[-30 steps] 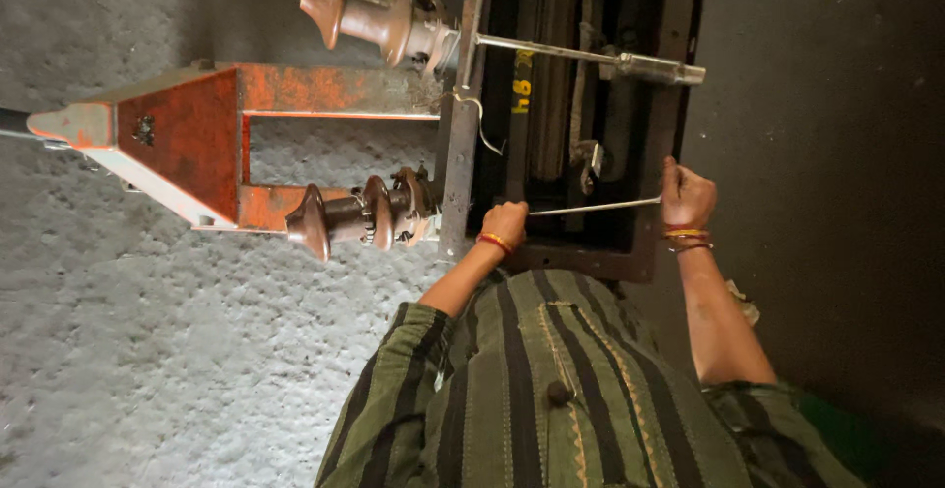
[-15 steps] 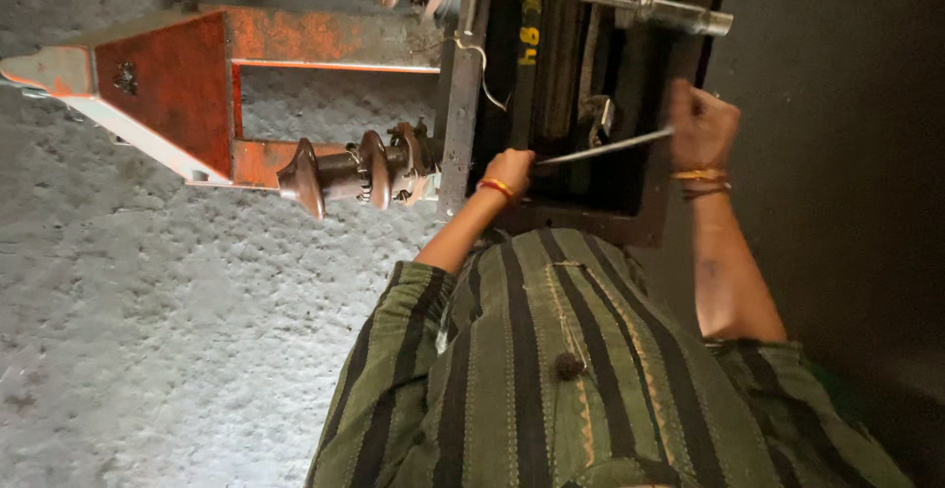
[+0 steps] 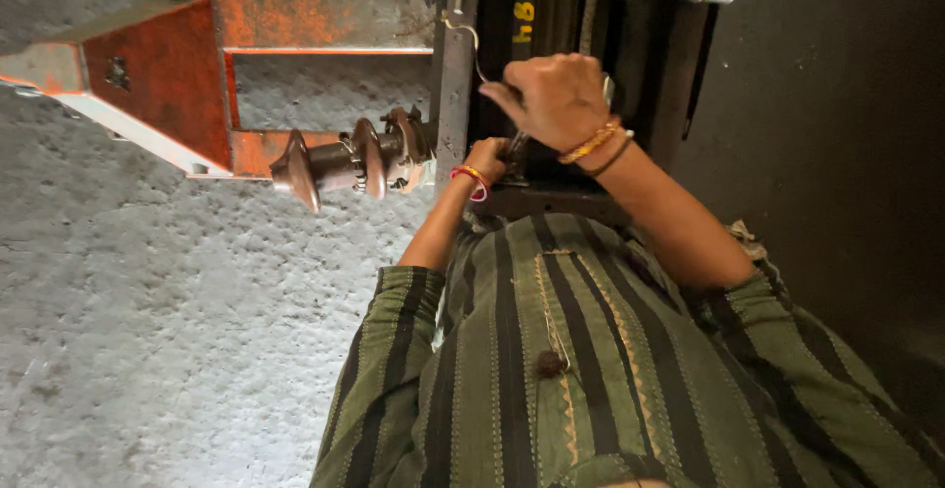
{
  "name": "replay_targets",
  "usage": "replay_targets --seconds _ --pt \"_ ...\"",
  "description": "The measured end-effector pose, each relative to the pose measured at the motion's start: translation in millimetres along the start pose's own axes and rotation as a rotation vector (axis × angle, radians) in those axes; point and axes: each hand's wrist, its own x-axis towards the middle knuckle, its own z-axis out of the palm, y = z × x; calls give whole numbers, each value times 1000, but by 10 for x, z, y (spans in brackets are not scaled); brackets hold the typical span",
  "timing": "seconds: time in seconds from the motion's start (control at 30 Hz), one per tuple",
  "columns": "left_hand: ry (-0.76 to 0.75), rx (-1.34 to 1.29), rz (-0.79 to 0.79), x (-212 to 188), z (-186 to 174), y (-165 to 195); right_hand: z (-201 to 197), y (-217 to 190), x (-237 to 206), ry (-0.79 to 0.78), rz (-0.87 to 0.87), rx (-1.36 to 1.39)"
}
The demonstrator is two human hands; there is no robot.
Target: The person uses a metal rod to scrape and clean the interior of a large, rectangular metal machine housing. They repeatedly insert the rod into the housing and move it back and forth to dislodge debris.
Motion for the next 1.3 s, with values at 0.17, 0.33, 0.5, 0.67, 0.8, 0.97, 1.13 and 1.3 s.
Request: replay_targets --seconds 0.17,0.33,0.5,0.67,0.8,0.97,1.13,1.3 --pt "54 217 -43 -4 73 192 -147 574 -631 -9 121 26" --pt "-12 507 -80 -6 187 408 -229 1169 -1470 144 280 25" --pt "-68 591 -65 -27 316 525 -78 1319 -1971 189 335 -79" --pt "-79 549 -148 13 202 516 -33 1376 -1804 38 789 72" --pt "-104 477 -131 74 87 456 6 1464 -1408 61 796 6" --pt "-94 495 -74 108 111 434 23 1487 -1213 131 613 -167" --pt "-20 592 33 -33 241 527 -117 1344 -1478 4 716 -195" --pt "76 630 47 174 90 546 -72 1338 -1476 153 595 -279"
